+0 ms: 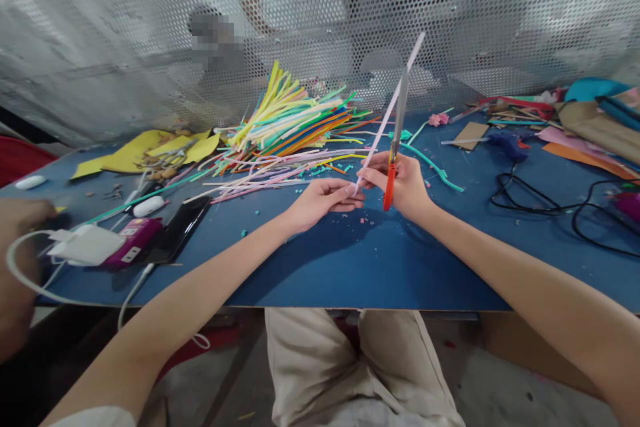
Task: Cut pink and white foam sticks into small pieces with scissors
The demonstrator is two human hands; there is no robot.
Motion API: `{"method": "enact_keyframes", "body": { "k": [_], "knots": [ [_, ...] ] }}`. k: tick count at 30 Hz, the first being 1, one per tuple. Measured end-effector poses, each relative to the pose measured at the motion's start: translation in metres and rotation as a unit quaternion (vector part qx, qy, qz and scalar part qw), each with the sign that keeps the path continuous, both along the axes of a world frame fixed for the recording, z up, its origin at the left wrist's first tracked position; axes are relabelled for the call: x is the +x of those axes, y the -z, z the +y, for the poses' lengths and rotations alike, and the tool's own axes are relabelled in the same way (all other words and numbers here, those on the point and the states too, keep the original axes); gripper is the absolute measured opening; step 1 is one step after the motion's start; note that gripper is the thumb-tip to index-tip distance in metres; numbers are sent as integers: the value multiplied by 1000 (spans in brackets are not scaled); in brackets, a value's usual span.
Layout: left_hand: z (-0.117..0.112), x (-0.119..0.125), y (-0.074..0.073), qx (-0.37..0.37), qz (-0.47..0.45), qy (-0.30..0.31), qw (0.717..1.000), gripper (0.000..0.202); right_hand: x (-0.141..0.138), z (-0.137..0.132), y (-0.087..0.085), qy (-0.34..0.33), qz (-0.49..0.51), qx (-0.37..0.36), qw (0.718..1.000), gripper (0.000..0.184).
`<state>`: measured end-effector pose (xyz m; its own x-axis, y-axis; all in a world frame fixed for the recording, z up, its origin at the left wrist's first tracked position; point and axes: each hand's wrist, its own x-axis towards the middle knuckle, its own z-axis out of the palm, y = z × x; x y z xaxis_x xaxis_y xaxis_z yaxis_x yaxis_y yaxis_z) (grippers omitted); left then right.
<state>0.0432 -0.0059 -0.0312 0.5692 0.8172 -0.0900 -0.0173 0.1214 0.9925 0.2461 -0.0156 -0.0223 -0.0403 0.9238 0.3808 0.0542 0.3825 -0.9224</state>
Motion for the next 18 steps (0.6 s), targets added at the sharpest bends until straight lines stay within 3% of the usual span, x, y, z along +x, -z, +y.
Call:
{"method": "enact_keyframes", "body": {
  "k": [12, 18],
  "knots": [
    [-2, 2, -2, -18, -27, -13, 999, 34, 1, 4, 6, -10, -4, 4, 1000, 24],
    [-3, 1, -4, -12, 4, -2, 1000, 44, 1, 4, 6, -4, 0, 11, 1000, 25]
  ]
}}
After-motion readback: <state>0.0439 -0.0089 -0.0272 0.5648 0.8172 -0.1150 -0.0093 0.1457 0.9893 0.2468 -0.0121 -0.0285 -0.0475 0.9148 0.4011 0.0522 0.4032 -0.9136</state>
